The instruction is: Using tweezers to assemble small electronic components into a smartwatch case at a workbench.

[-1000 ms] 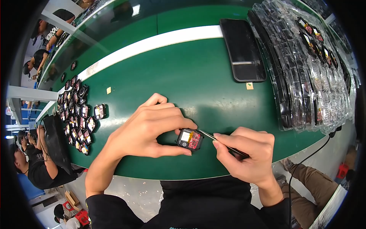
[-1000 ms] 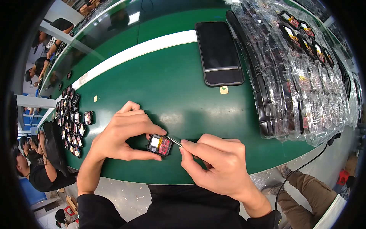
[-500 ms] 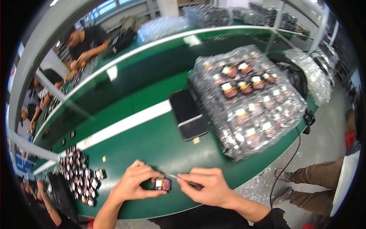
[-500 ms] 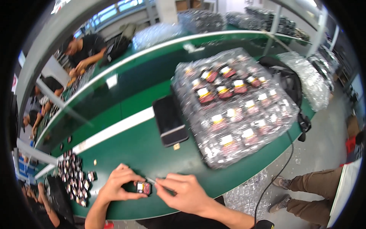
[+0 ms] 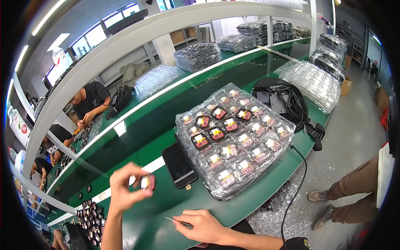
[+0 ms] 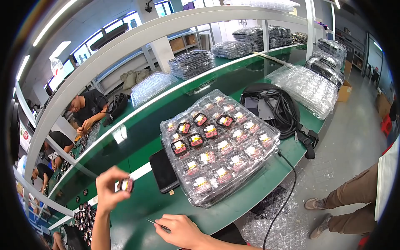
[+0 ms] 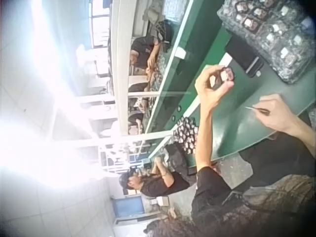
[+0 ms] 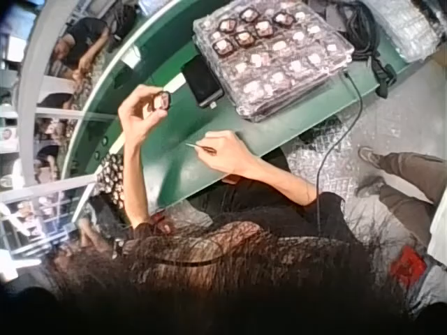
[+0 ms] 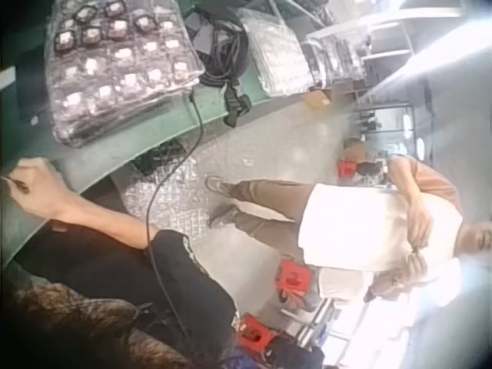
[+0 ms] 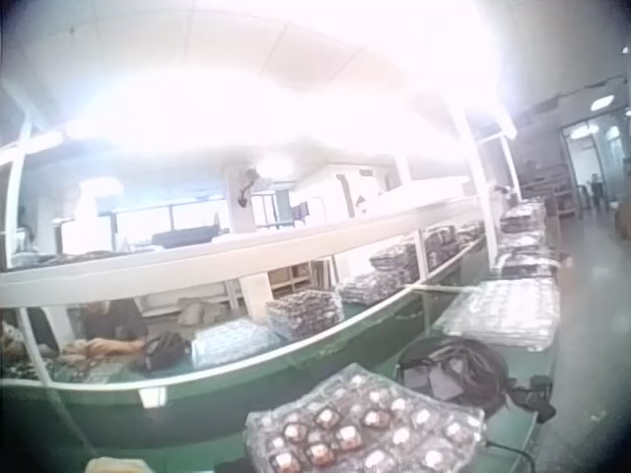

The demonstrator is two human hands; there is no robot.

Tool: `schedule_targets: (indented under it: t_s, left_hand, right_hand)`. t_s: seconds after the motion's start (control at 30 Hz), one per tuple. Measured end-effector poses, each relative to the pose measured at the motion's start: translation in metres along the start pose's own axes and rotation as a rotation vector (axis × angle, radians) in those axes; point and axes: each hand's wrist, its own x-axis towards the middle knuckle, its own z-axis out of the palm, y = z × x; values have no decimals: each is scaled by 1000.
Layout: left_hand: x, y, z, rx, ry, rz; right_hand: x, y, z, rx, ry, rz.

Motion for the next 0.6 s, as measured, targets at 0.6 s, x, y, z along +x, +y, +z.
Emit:
schedule_targets:
  t_s: [0.6]
  left_hand:
    - [250, -29, 148, 192, -386, 257]
  right_hand:
    - [-4, 1, 6, -33, 13, 12]
